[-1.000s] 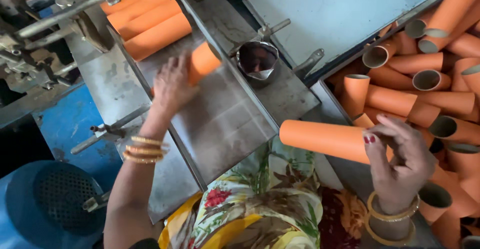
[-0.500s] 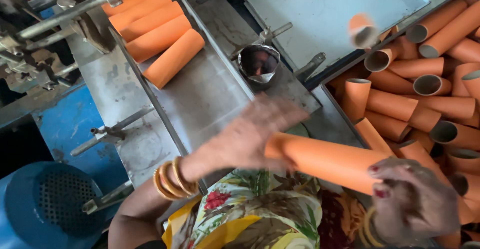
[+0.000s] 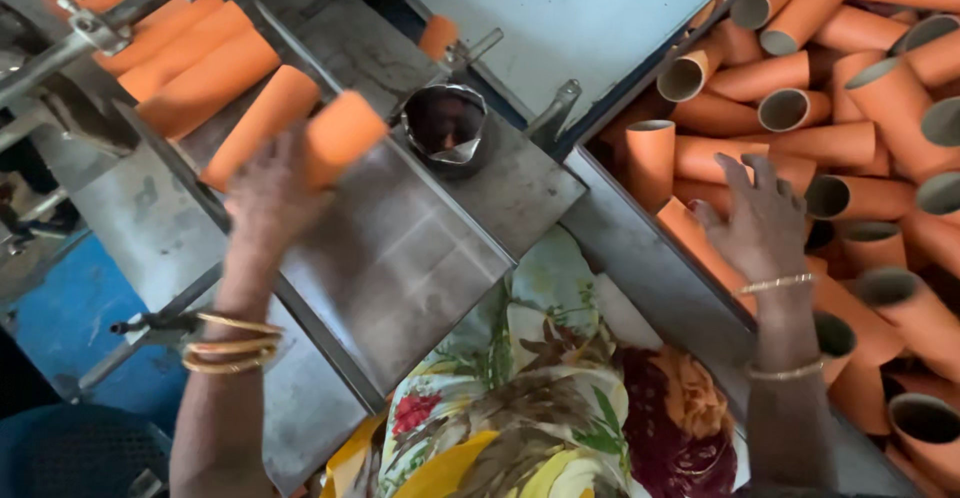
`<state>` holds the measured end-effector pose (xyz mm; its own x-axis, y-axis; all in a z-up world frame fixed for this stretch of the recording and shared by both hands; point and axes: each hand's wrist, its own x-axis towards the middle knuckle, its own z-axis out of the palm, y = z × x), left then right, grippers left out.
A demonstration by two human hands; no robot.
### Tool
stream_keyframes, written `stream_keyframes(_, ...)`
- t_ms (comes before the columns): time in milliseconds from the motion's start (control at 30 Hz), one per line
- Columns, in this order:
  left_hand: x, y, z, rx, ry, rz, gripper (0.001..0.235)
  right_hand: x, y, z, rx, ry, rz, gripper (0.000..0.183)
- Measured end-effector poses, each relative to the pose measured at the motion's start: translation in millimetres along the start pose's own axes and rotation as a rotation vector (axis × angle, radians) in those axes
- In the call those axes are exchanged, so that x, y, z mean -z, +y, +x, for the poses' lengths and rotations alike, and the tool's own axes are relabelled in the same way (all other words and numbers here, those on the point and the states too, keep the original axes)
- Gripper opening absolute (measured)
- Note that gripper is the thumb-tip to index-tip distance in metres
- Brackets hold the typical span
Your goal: The person repeatedly picks up orange cylindrical objects from a metal bin and places them onto a conveyor belt. The person handles the cylinders one at a time, moving them from the bin to the belt in a continuous loop.
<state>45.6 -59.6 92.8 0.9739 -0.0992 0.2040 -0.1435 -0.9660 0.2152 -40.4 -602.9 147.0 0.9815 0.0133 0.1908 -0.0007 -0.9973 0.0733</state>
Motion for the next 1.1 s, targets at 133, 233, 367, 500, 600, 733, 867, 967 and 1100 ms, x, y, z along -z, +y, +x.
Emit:
stream_keyframes(133, -31.9, -68.3, 16.6, 0.082, 0.024, 0.216, 0.071, -20.3, 19.4, 16.6, 0.010, -0.119, -0.070, 0.075)
stream_keyframes(233, -49.2, -89.3, 23.3, 0.164, 0.000, 0.259, 0.075, -30.7, 16.1, 37.8, 0.061, -0.147, 0.039, 0.080)
stream_keyframes(367, -46.8, -75.0, 20.2, 0.091, 0.059, 0.290, 0.079, -43.5, -5.8, 70.6, 0.296, -0.039, 0.160, 0.081)
stream_keyframes(500, -23.1, -20.2, 9.5, -0.043, 0.066, 0.160, 0.082, -48.0, -29.4, 88.3, 0.232, -0.163, 0.099, 0.062)
stream_keyframes(600, 2.8, 32.0, -13.3, -0.119, 0.029, -0.013, 0.082, -32.4, -32.0, 84.0, 0.244, -0.069, 0.136, 0.047)
stream_keyframes(733, 35.1, 93.5, -37.0, -0.277, -0.002, -0.138, 0.084, 6.4, -20.9, 46.5, 0.249, 0.210, 0.086, 0.026)
stream_keyframes(867, 60.0, 144.6, -45.8, -0.443, -0.049, -0.416, 0.084, 52.3, -21.4, -0.7, 0.126, 0.404, 0.077, 0.016)
stream_keyframes(967, 70.9, 179.9, -41.6, -0.576, -0.028, -0.499, 0.092, 83.8, -33.3, -21.1, 0.173, 0.522, 0.144, 0.015)
stream_keyframes(1100, 77.5, 209.2, -41.5, -0.674, 0.042, -0.588, 0.097, 106.5, -69.6, -36.3, 0.284, 0.587, 0.493, 0.005)
